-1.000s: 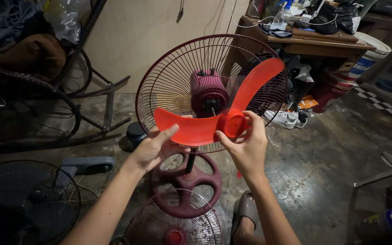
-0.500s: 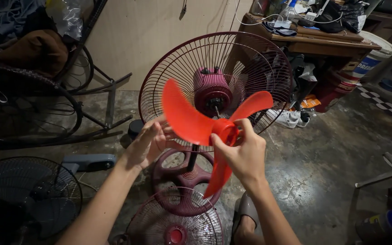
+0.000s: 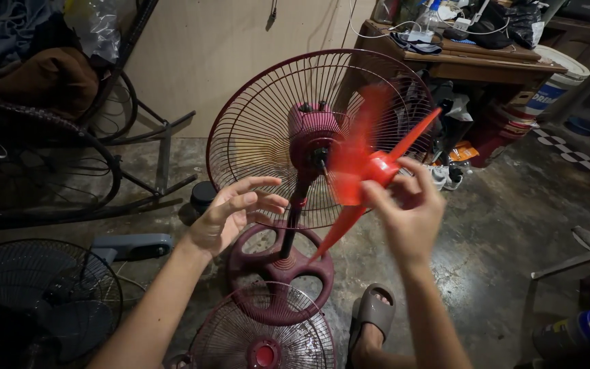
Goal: The person attaches a red fan blade to the motor shaft of a standing electric fan, then secures the front wire cage over the blade. The person uses both hands to align and tighten the blade and cage components.
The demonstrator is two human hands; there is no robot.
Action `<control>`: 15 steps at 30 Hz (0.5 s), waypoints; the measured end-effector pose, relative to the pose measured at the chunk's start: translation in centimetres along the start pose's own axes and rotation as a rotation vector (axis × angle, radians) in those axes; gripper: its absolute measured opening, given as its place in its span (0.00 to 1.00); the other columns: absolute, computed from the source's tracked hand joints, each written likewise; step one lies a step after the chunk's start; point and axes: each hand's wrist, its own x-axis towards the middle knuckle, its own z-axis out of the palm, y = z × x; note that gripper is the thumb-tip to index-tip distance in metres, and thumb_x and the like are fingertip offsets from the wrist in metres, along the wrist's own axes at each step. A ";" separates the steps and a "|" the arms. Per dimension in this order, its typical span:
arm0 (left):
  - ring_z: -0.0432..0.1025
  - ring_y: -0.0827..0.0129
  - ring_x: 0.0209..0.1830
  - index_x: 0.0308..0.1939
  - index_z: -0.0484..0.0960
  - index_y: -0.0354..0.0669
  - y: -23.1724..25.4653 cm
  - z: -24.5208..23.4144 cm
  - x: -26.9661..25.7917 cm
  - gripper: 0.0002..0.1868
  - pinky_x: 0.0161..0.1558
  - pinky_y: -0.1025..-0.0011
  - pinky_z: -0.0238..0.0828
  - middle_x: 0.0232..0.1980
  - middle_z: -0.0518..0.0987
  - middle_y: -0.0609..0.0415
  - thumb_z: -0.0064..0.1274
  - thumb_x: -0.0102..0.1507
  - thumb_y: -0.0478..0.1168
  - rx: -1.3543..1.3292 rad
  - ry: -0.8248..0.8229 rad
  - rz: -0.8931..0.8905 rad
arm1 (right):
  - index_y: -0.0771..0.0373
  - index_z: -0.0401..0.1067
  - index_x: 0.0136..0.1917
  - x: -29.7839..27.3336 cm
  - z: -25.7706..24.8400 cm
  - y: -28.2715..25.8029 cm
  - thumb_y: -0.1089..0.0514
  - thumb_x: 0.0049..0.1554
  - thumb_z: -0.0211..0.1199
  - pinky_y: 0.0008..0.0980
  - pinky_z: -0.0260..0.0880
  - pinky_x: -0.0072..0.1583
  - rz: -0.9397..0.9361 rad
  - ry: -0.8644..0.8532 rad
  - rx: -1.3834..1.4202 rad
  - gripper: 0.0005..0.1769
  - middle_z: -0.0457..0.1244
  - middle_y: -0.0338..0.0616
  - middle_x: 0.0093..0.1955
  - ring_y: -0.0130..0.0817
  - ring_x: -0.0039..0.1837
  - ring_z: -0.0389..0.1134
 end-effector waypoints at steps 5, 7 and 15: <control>0.77 0.64 0.53 0.64 0.76 0.36 -0.3 -0.4 0.1 0.31 0.58 0.65 0.71 0.50 0.83 0.46 0.58 0.62 0.49 0.000 0.060 -0.020 | 0.64 0.68 0.66 1.4 -5.6 1.0 0.42 0.58 0.64 0.47 0.73 0.66 0.235 -0.073 0.921 0.30 0.67 0.50 0.62 0.48 0.62 0.71; 0.78 0.64 0.51 0.63 0.76 0.36 -0.4 -0.4 0.1 0.30 0.56 0.64 0.73 0.49 0.84 0.46 0.58 0.61 0.48 -0.001 0.078 -0.024 | 0.63 0.67 0.68 1.2 -7.0 1.5 0.40 0.60 0.63 0.47 0.72 0.66 0.127 -0.027 0.933 0.32 0.66 0.51 0.63 0.47 0.63 0.70; 0.78 0.65 0.48 0.61 0.77 0.36 -1.1 -0.3 0.4 0.28 0.52 0.67 0.72 0.47 0.84 0.46 0.59 0.61 0.45 -0.012 0.081 -0.051 | 0.63 0.65 0.67 2.9 -8.8 2.6 0.44 0.60 0.64 0.45 0.74 0.62 0.092 0.037 0.999 0.30 0.66 0.50 0.61 0.45 0.60 0.71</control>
